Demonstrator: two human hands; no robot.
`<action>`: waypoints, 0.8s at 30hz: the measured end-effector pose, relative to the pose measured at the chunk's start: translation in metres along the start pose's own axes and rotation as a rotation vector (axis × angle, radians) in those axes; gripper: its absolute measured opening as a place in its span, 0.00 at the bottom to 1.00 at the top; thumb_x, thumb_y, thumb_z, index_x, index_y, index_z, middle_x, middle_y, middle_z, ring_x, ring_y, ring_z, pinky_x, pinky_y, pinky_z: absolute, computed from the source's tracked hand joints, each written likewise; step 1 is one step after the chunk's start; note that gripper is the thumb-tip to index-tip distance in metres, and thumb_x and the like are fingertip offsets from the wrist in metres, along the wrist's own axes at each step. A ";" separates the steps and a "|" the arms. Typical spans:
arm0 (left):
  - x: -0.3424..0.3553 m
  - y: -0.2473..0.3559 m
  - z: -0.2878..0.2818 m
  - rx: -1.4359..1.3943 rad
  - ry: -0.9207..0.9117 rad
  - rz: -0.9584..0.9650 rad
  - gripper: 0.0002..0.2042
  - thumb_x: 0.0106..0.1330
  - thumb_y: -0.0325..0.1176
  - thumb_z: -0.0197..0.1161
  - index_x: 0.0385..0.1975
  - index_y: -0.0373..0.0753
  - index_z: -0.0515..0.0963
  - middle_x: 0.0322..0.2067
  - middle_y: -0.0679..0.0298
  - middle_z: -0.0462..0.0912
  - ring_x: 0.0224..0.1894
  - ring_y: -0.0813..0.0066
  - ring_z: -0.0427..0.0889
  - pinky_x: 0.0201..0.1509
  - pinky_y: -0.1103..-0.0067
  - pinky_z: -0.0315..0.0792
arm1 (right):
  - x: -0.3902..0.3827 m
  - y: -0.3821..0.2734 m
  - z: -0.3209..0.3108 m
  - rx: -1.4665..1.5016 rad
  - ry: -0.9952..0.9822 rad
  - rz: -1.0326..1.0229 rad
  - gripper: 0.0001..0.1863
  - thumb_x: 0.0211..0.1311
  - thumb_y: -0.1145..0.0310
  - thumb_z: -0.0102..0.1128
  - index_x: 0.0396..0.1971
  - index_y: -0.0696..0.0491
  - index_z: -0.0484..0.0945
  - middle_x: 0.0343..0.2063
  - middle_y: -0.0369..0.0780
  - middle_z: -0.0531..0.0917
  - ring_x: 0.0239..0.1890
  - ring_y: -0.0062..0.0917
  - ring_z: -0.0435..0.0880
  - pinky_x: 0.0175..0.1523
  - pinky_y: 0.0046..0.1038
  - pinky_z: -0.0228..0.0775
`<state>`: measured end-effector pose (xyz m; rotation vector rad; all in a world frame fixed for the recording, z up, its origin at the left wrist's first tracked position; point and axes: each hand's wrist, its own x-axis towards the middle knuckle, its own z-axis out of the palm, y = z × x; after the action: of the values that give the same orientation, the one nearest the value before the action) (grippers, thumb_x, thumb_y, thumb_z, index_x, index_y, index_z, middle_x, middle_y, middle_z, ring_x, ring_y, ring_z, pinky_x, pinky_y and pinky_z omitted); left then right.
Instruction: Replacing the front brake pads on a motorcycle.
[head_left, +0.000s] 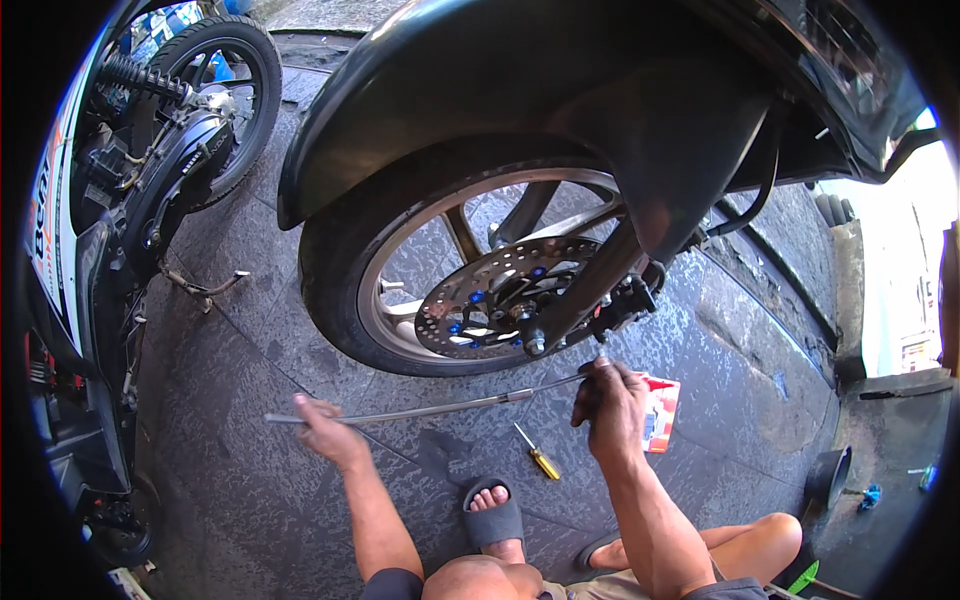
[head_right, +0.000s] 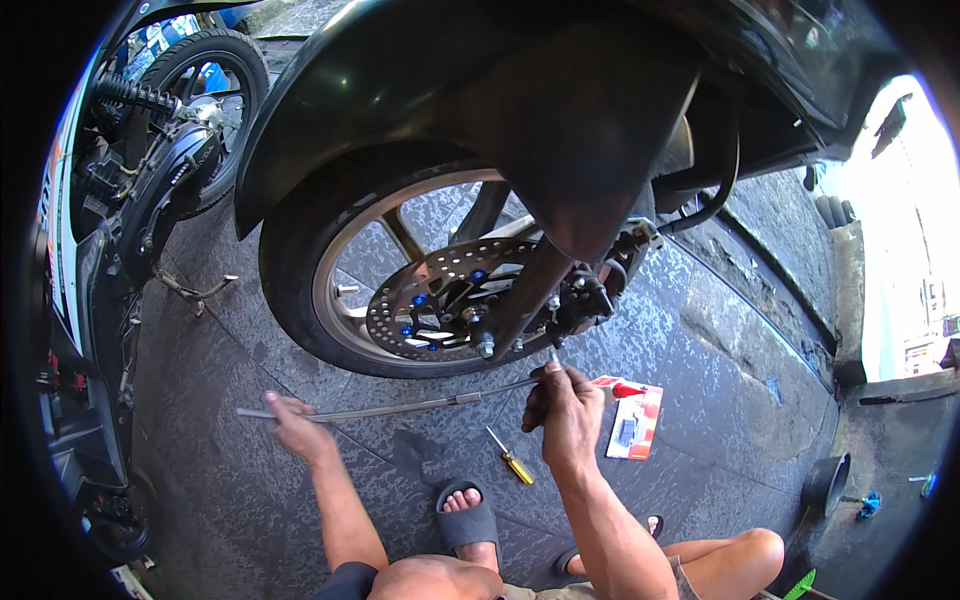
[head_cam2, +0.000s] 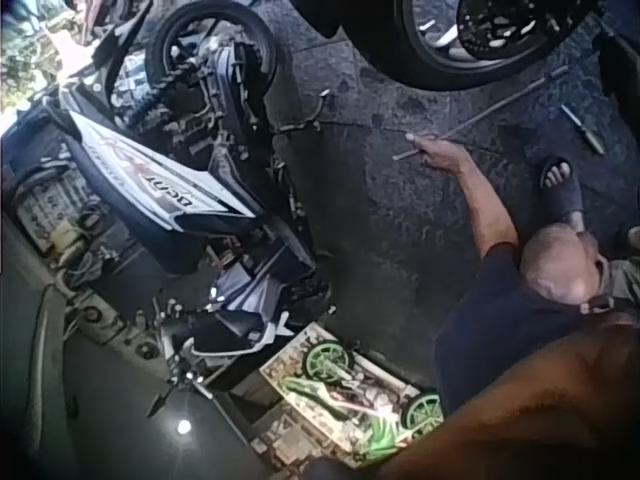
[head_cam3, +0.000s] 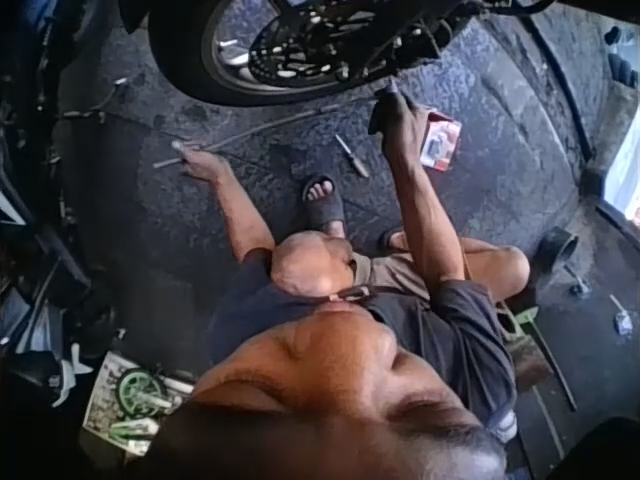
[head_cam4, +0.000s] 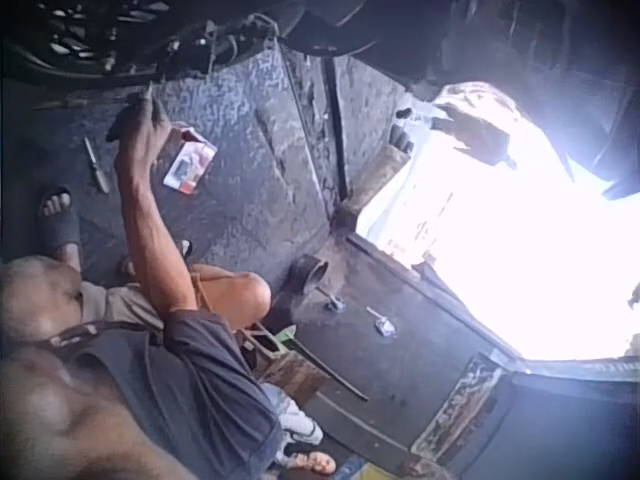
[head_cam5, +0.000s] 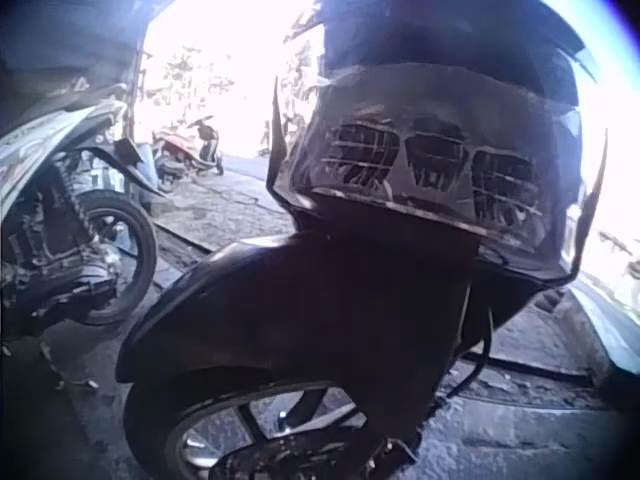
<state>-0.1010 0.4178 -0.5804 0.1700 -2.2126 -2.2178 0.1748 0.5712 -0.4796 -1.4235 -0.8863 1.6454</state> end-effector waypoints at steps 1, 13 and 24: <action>0.007 0.019 -0.003 -0.024 -0.057 0.075 0.23 0.74 0.45 0.50 0.15 0.42 0.61 0.14 0.69 0.61 0.18 0.79 0.62 0.22 0.79 0.56 | 0.002 0.010 -0.007 0.033 -0.004 0.087 0.16 0.70 0.63 0.51 0.31 0.63 0.75 0.15 0.39 0.75 0.11 0.22 0.73 0.15 0.23 0.65; 0.031 0.140 0.024 0.087 -0.155 0.822 0.24 0.76 0.44 0.46 0.15 0.39 0.59 0.14 0.68 0.59 0.18 0.79 0.60 0.22 0.78 0.54 | 0.017 0.031 0.017 0.344 -0.055 0.339 0.12 0.70 0.63 0.49 0.30 0.55 0.73 0.17 0.37 0.74 0.16 0.24 0.72 0.21 0.27 0.65; 0.043 0.154 0.046 0.107 -0.253 0.765 0.25 0.74 0.47 0.49 0.13 0.42 0.59 0.15 0.70 0.59 0.19 0.80 0.60 0.25 0.78 0.55 | 0.016 0.028 0.022 0.390 -0.046 0.347 0.10 0.69 0.66 0.51 0.31 0.56 0.73 0.18 0.36 0.73 0.16 0.22 0.71 0.21 0.25 0.65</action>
<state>-0.1589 0.4594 -0.4304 -0.8487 -1.9972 -1.7524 0.1489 0.5724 -0.5090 -1.3151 -0.3214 1.9833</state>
